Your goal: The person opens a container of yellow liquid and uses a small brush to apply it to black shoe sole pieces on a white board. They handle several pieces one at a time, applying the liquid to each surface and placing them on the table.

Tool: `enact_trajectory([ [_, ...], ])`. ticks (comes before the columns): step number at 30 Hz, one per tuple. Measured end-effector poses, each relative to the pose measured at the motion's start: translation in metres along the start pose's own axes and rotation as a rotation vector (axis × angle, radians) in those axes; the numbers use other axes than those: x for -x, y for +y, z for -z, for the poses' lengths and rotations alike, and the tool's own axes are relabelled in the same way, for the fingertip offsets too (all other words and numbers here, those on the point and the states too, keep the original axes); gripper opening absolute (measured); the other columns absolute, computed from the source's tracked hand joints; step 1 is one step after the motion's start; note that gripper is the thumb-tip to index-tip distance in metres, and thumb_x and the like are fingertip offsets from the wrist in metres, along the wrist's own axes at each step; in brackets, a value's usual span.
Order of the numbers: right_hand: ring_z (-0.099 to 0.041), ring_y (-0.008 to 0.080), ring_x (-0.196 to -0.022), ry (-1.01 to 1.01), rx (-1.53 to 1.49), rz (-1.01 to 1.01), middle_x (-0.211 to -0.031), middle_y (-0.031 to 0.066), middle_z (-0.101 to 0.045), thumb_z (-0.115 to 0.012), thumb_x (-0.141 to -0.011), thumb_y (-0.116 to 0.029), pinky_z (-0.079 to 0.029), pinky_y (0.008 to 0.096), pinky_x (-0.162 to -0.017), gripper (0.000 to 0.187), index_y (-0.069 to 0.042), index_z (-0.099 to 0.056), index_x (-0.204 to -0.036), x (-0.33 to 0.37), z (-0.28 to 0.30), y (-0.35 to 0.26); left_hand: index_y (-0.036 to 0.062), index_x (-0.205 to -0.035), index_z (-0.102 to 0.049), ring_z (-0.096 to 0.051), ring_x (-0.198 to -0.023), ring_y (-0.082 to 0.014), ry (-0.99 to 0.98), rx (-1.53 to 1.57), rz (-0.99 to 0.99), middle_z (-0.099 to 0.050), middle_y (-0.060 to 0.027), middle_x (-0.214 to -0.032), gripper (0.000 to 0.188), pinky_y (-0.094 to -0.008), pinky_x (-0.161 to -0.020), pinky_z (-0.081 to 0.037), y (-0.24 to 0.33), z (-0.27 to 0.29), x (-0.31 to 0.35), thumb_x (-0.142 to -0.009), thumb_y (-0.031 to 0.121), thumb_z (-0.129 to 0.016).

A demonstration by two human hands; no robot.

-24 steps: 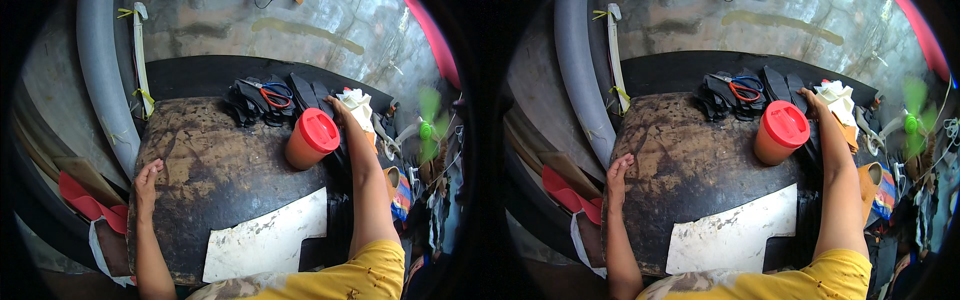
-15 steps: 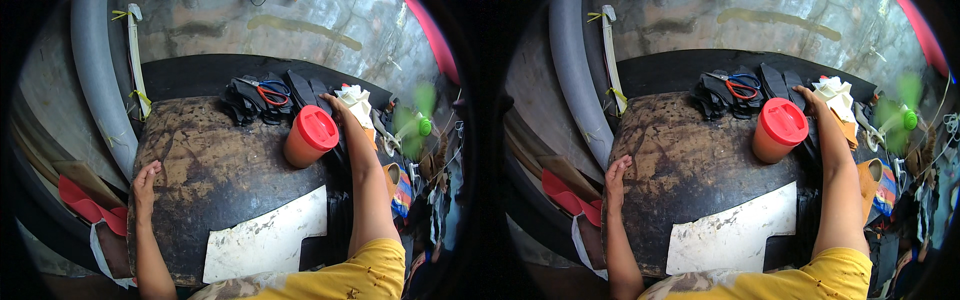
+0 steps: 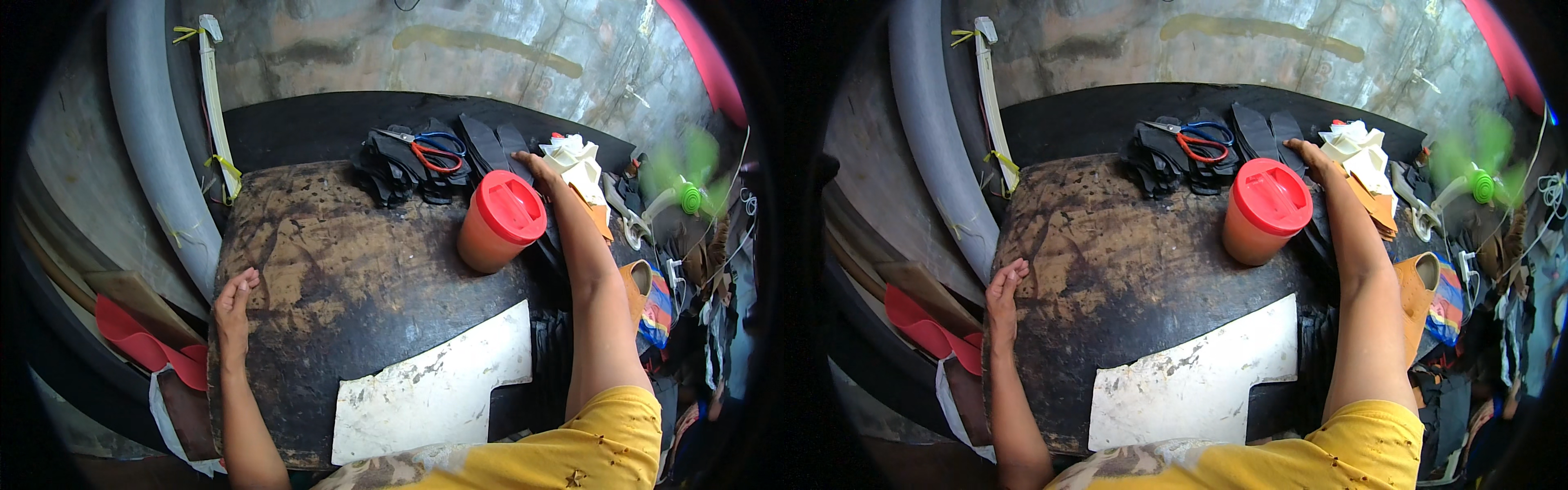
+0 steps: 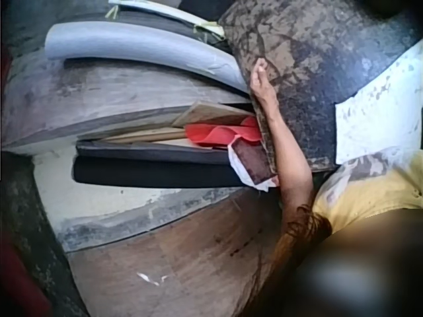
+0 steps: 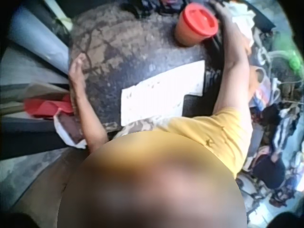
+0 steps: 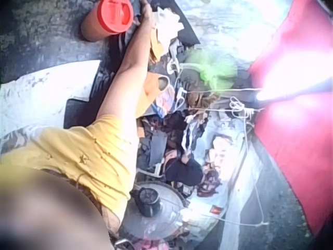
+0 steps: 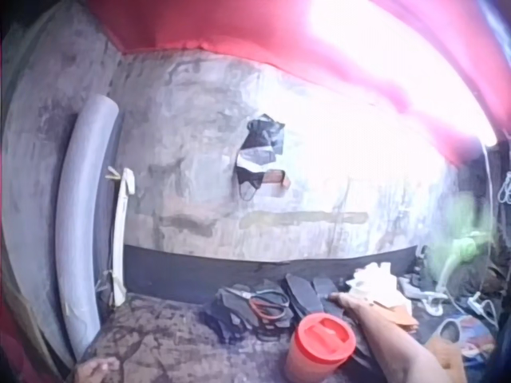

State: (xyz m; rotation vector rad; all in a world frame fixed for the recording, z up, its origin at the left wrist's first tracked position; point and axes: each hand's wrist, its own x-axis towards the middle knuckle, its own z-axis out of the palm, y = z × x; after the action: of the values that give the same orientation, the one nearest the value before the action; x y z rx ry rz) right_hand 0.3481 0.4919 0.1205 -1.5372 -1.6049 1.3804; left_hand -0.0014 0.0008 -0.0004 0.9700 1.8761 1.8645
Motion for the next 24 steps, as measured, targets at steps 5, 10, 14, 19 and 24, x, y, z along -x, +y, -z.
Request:
enact_trajectory([
  [5, -0.069, 0.0297, -0.097, -0.138, -0.122, -0.028, -0.115, 0.0199, -0.068, -0.066, -0.085, -0.029, -0.053, 0.0377, -0.093, 0.048, 0.006, -0.062, -0.118, -0.021, 0.006, 0.007, -0.0042, -0.123, -0.061, -0.061, -0.112, -0.0200, -0.007, 0.015, -0.005, -0.066, -0.0128, -0.119, 0.033, -0.0321, -0.101, -0.044, -0.003, 0.000, -0.001, -0.104, 0.020, -0.050],
  [10, -0.070, 0.0301, -0.094, -0.158, -0.228, -0.044, -0.113, 0.0194, -0.069, -0.066, -0.085, -0.025, -0.053, 0.0385, -0.094, 0.043, 0.005, -0.061, -0.116, -0.024, 0.010, 0.010, -0.0046, -0.123, -0.061, -0.061, -0.112, -0.0198, 0.004, 0.004, 0.002, -0.066, -0.0128, -0.119, 0.033, -0.0322, -0.101, -0.044, -0.002, 0.000, 0.000, -0.104, 0.019, -0.050],
  [14, -0.070, 0.0296, -0.092, -0.225, -0.316, -0.032, -0.110, 0.0183, -0.070, -0.067, -0.084, -0.021, -0.054, 0.0386, -0.092, 0.039, 0.004, -0.062, -0.113, -0.032, 0.011, 0.014, -0.0046, -0.124, -0.062, -0.062, -0.111, -0.0197, -0.003, 0.008, -0.010, -0.066, -0.0129, -0.119, 0.032, -0.0321, -0.102, -0.044, -0.002, 0.000, 0.000, -0.104, 0.018, -0.050],
  [19, -0.070, 0.0282, -0.089, -0.306, -0.392, 0.038, -0.104, 0.0163, -0.071, -0.068, -0.082, -0.019, -0.055, 0.0393, -0.090, 0.036, 0.003, -0.062, -0.110, -0.058, 0.017, 0.028, -0.0042, -0.123, -0.062, -0.061, -0.111, -0.0193, 0.000, 0.005, -0.012, -0.066, -0.0130, -0.119, 0.033, -0.0318, -0.101, -0.044, -0.002, 0.000, 0.000, -0.104, 0.019, -0.050],
  [24, -0.067, 0.0249, -0.079, -0.142, -0.324, 0.158, -0.094, 0.0115, -0.071, -0.071, -0.076, -0.020, -0.055, 0.0353, -0.080, 0.030, 0.000, -0.068, -0.098, -0.083, 0.027, 0.032, -0.0040, -0.124, -0.061, -0.061, -0.111, -0.0191, -0.003, -0.003, -0.020, -0.066, -0.0125, -0.120, 0.034, -0.0318, -0.101, -0.044, -0.001, 0.000, 0.000, -0.104, 0.021, -0.050],
])
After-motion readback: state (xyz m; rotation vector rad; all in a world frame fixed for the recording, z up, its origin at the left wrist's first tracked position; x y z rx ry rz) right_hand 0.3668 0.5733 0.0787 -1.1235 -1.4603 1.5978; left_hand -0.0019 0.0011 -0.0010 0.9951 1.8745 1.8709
